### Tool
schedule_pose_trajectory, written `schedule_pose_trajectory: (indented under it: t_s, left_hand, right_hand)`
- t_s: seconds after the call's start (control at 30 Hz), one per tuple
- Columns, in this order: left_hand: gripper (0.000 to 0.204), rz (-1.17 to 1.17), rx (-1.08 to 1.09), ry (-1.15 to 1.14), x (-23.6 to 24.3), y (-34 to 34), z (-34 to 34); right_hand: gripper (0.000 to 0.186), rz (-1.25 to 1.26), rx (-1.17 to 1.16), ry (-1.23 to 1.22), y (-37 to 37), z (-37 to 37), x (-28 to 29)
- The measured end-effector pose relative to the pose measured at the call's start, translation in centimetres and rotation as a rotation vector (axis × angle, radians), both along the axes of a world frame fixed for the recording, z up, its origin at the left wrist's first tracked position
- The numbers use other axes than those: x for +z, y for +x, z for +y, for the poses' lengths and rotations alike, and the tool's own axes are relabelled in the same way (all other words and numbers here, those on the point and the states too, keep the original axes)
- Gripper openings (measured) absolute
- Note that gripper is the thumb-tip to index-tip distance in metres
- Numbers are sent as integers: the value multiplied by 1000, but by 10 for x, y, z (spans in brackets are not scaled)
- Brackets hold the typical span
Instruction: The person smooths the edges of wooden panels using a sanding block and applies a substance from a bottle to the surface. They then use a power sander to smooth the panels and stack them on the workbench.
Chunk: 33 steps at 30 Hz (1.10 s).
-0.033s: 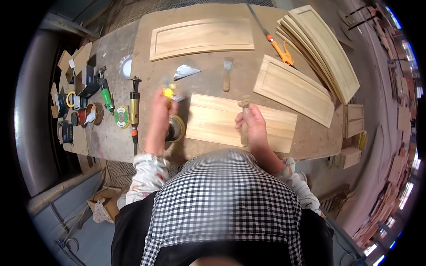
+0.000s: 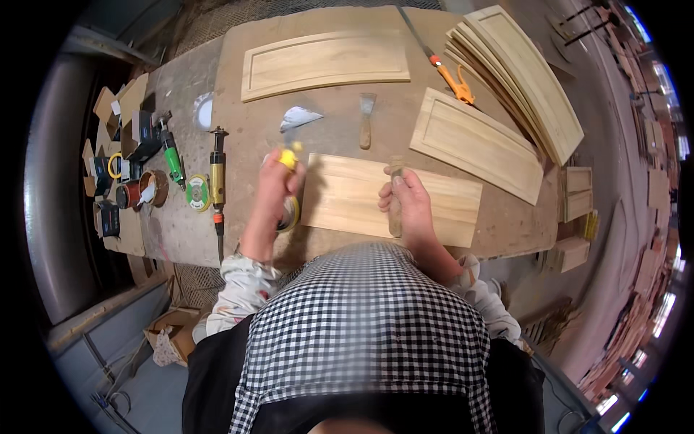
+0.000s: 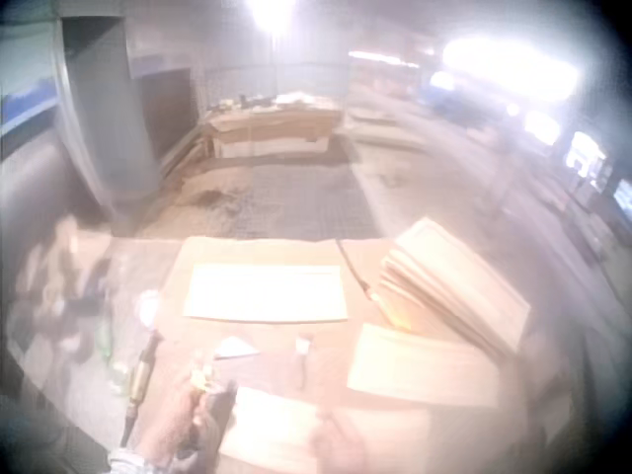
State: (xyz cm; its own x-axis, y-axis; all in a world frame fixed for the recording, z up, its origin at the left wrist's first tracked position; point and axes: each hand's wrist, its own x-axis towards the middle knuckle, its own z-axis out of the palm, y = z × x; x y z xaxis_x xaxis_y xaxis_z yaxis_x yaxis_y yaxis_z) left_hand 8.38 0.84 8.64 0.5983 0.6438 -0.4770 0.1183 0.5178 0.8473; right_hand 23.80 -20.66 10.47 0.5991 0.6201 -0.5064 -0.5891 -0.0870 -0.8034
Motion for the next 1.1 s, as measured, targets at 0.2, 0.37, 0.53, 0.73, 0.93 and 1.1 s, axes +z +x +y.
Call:
schedule_pose_trajectory:
  t_s: [0.2, 0.37, 0.53, 0.73, 0.93, 1.1]
  left_hand:
    - [23, 16, -353, 102, 29, 40, -98]
    - [12, 61, -570, 111, 24, 52, -117]
    - [11, 76, -800, 75, 21, 60, -130]
    - [10, 155, -1054, -170, 11, 69, -174]
    - [10, 195, -1100, -234, 24, 96, -261]
    - [14, 204, -1242, -183, 26, 130, -366]
  right_hand:
    - [26, -109, 21, 7, -5, -18, -6]
    - [25, -136, 24, -38, -13, -45, -3]
    - [19, -113, -33, 11, -34, -94, -7]
    - [17, -225, -100, -159, -49, -153, 4]
    - [16, -369, -343, -269, -48, -236, 7]
    - [13, -504, -530, -343, -42, -336, -10]
